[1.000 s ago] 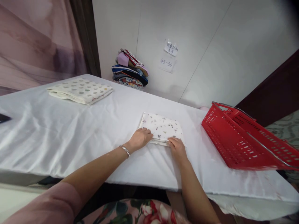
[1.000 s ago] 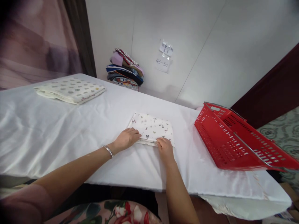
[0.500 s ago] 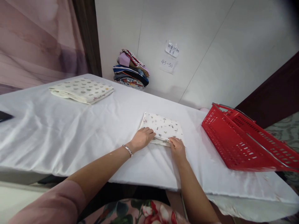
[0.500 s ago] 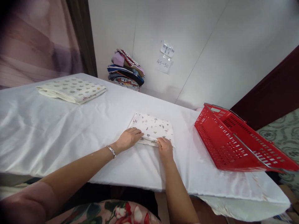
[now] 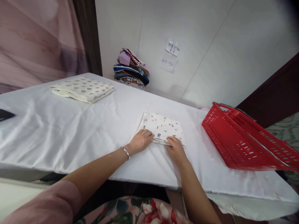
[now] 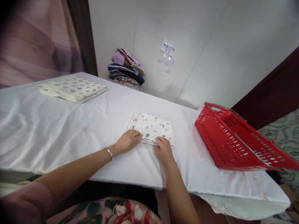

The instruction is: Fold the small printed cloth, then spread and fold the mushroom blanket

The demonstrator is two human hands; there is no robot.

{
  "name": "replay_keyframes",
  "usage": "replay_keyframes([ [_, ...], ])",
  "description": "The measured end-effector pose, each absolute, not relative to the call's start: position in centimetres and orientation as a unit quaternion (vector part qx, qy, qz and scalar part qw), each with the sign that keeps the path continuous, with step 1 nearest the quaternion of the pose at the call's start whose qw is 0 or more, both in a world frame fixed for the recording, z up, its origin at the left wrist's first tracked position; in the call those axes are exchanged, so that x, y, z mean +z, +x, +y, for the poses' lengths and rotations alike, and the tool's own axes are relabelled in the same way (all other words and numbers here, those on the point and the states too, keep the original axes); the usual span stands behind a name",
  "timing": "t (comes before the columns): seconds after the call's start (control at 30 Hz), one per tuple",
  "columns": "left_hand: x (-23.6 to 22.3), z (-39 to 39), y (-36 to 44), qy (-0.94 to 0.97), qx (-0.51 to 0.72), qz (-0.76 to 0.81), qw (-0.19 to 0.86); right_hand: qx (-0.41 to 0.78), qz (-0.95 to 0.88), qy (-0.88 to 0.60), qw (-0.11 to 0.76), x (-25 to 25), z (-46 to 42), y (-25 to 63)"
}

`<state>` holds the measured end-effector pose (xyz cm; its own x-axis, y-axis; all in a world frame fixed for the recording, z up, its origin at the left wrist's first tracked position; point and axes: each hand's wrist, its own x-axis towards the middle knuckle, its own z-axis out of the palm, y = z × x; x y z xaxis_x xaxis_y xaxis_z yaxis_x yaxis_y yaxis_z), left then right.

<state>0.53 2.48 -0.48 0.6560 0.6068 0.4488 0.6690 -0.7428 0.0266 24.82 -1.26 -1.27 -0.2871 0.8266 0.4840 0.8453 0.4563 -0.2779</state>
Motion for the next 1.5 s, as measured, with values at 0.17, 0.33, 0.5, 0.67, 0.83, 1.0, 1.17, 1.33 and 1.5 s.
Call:
replay_keyframes([
  [0.17,-0.2,2.7,0.4,-0.91,-0.213,-0.351,0.052,-0.008,-0.798,-0.526,0.296,-1.5,-1.1,25.0],
  [0.33,-0.2,3.4,0.6,-0.903,-0.226,-0.361,0.049,0.02,-0.792,-0.522,0.316,-1.3,-0.8,25.0],
  [0.5,0.0,3.0,0.6,-0.899,-0.231,-0.371,0.037,0.031,-0.78,-0.53,0.331,-1.1,-0.8,24.7],
  [0.67,0.3,2.7,0.8,-0.901,-0.23,-0.367,0.037,0.043,-0.769,-0.534,0.349,-0.7,-1.0,24.4],
  [0.83,0.5,2.9,1.2,-0.897,-0.215,-0.384,0.05,0.042,-0.768,-0.54,0.342,-0.5,-1.1,24.2],
  [1.0,0.6,3.2,1.5,-0.898,-0.204,-0.383,0.071,0.019,-0.779,-0.528,0.336,-1.0,-0.9,24.4],
  [1.17,0.5,3.1,1.5,-0.898,-0.202,-0.382,0.079,0.004,-0.787,-0.528,0.32,-1.5,-0.6,24.7],
  [1.33,0.9,3.4,1.3,-0.907,-0.195,-0.365,0.075,-0.006,-0.777,-0.543,0.317,-1.0,-0.7,24.1],
  [1.5,0.8,4.0,1.5,-0.901,-0.212,-0.361,0.116,-0.056,-0.754,-0.561,0.337,-0.8,-0.8,23.3],
])
